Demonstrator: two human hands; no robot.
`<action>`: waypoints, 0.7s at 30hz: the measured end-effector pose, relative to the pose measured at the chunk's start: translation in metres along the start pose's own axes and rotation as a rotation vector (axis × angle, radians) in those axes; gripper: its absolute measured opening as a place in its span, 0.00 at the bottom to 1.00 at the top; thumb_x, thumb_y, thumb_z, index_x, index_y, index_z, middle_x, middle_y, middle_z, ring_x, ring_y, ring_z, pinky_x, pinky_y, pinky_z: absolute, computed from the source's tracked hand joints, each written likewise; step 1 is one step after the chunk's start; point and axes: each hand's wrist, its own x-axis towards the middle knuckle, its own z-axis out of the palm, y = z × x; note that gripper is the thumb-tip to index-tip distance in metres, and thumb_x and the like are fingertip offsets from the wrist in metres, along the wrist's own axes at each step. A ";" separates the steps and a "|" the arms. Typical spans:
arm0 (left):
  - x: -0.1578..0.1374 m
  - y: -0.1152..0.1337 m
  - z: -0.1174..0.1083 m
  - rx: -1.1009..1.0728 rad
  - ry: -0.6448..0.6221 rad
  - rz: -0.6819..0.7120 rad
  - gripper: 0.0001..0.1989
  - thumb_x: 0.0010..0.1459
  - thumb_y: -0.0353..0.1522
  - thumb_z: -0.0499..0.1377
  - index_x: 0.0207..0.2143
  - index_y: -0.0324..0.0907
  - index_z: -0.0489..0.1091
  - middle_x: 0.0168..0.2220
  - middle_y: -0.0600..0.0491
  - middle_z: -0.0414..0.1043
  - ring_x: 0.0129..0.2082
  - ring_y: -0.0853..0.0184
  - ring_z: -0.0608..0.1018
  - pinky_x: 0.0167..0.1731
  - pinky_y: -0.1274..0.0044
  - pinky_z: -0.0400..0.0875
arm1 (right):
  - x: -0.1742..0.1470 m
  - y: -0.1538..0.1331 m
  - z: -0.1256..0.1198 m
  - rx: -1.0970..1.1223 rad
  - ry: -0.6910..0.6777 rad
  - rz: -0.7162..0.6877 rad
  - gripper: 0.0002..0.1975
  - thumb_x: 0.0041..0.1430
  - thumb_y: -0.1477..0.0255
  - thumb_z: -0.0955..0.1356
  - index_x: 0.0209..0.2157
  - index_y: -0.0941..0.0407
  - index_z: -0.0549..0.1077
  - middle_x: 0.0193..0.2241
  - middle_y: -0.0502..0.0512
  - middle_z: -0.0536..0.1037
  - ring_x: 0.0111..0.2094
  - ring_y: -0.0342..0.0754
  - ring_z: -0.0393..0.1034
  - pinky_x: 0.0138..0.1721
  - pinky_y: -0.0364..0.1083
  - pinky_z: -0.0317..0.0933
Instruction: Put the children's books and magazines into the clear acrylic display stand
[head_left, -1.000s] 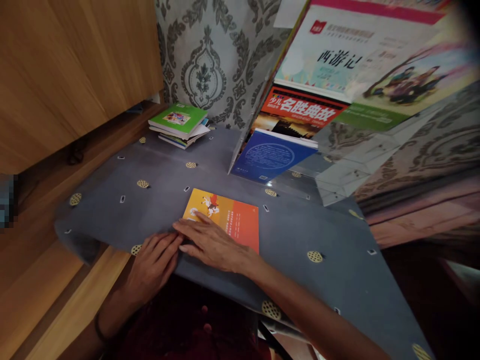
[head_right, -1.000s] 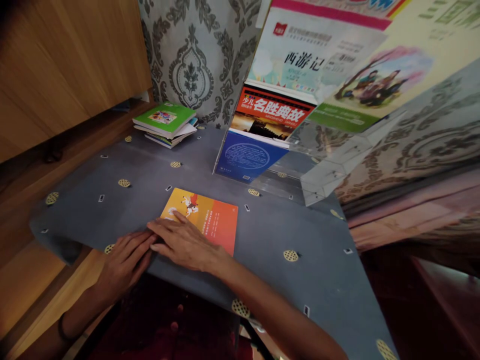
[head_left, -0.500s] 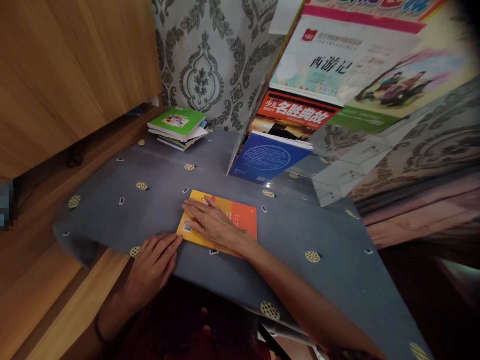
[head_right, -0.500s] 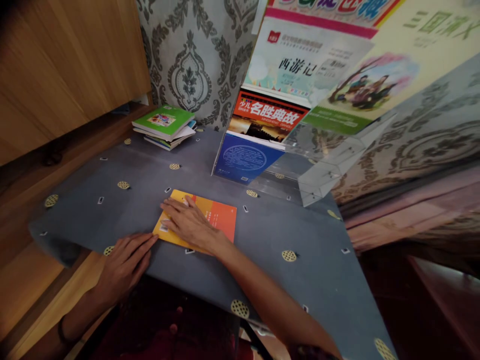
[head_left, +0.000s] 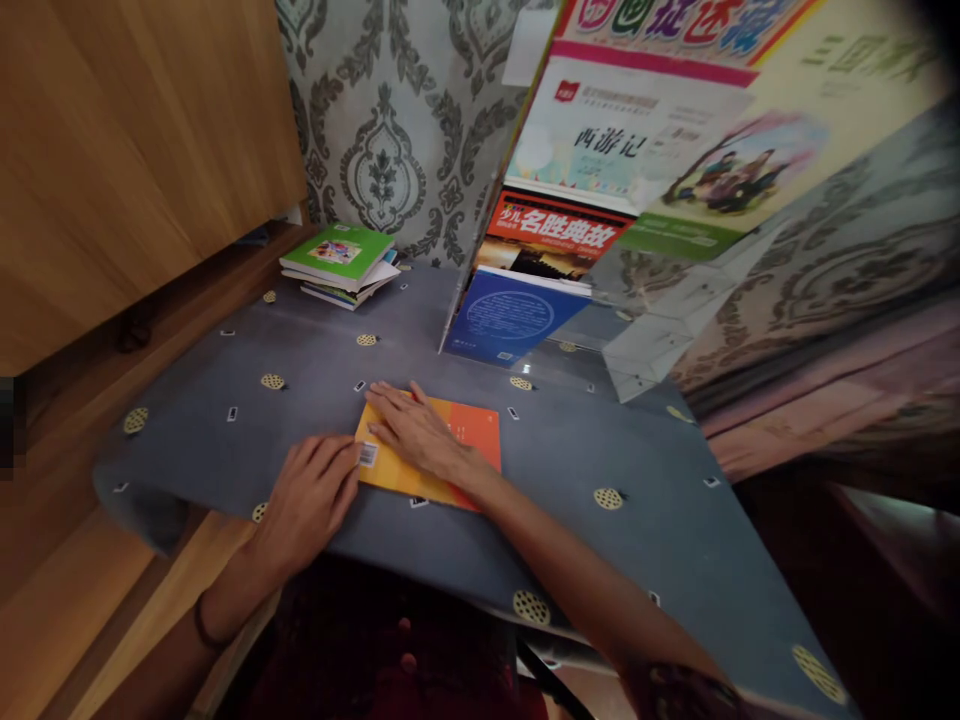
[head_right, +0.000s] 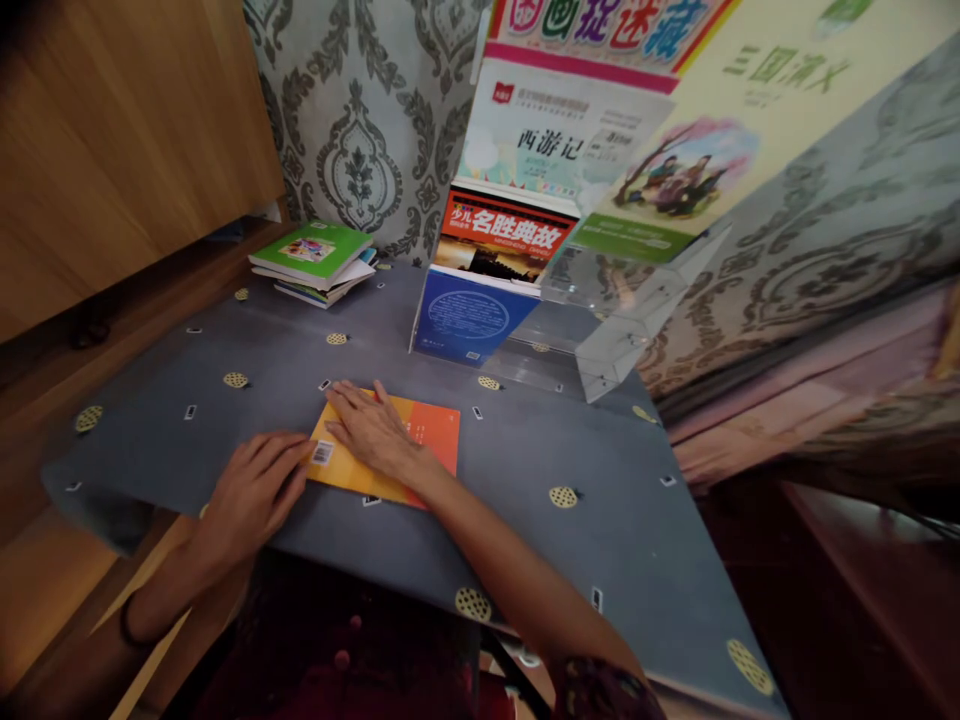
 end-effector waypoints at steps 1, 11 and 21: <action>0.011 -0.002 0.003 0.008 -0.018 -0.003 0.14 0.69 0.30 0.50 0.53 0.40 0.70 0.52 0.43 0.76 0.51 0.54 0.76 0.48 0.62 0.72 | -0.001 -0.001 0.000 0.005 0.008 0.003 0.24 0.74 0.66 0.59 0.68 0.55 0.58 0.69 0.62 0.60 0.71 0.53 0.51 0.71 0.66 0.40; 0.048 -0.020 0.038 0.061 -0.167 0.009 0.17 0.70 0.32 0.45 0.53 0.37 0.68 0.59 0.37 0.72 0.58 0.52 0.74 0.55 0.59 0.69 | -0.043 0.015 -0.009 0.035 0.022 0.113 0.27 0.74 0.67 0.58 0.70 0.58 0.54 0.70 0.62 0.59 0.72 0.52 0.47 0.72 0.64 0.38; 0.049 -0.018 0.033 0.048 -0.199 0.004 0.19 0.71 0.34 0.43 0.53 0.36 0.68 0.58 0.36 0.71 0.58 0.49 0.73 0.55 0.57 0.69 | -0.127 0.061 -0.029 0.110 0.176 0.277 0.26 0.74 0.64 0.54 0.70 0.51 0.56 0.67 0.59 0.65 0.69 0.55 0.58 0.72 0.67 0.39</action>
